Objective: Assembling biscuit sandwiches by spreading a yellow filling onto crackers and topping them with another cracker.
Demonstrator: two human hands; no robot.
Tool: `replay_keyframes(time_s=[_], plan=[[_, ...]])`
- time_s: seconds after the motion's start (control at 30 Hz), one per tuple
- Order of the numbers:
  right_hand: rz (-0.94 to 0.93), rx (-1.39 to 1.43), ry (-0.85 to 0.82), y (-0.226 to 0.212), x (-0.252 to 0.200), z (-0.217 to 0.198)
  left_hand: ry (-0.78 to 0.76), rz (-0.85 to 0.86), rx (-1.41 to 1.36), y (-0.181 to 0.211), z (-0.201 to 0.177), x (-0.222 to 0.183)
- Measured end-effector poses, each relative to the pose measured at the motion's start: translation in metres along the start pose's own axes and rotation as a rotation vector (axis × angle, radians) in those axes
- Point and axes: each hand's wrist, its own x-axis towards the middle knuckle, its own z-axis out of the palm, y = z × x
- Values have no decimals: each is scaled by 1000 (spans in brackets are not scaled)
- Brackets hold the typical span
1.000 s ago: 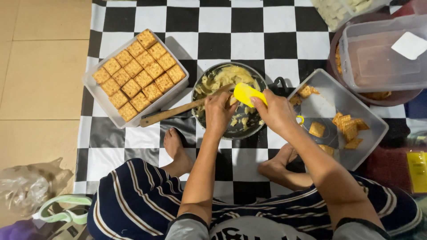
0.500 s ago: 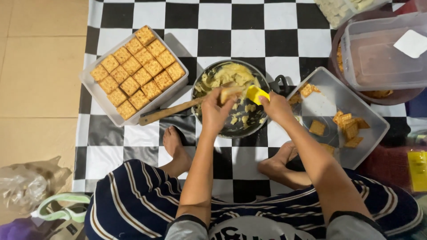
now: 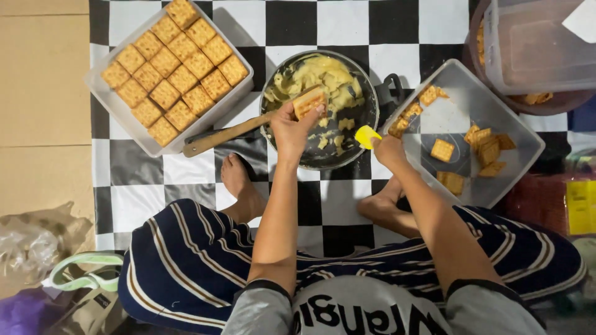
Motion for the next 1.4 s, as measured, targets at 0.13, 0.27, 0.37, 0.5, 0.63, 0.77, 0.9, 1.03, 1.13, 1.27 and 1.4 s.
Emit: replay_keyframes(time_s=[0.13, 0.27, 0.37, 0.5, 0.63, 0.77, 0.9, 1.03, 1.13, 1.27, 1.4], plan=[[-57, -104, -84, 3, -25, -38, 31, 134, 171, 18, 8, -8], [-30, -295, -118, -23, -70, -109, 26, 298, 284, 16, 4, -12], [-149, -254, 80, -62, -106, -155, 23, 397, 363, 17, 4, -18], [-363, -141, 308, -153, -203, -190, 13, 481, 525, -22, 1, -8], [-516, -142, 395, -162, -188, -172, -26, 526, 550, -16, -3, -5], [-519, -168, 337, -161, -172, -168, -40, 548, 590, -11, -2, -8], [-493, -128, 328, -157, -162, -170, -83, 527, 589, -9, -1, -10], [-475, -142, 362, -137, -133, -170, -80, 537, 544, -7, -4, -8], [-403, -153, 322, -120, -106, -162, -88, 544, 567, -8, -3, -8], [-287, -74, 241, -83, -46, -114, -14, 533, 576, 33, 1, -11], [-134, 148, 45, -65, -41, -56, 89, 328, 665, 6, -17, 5]])
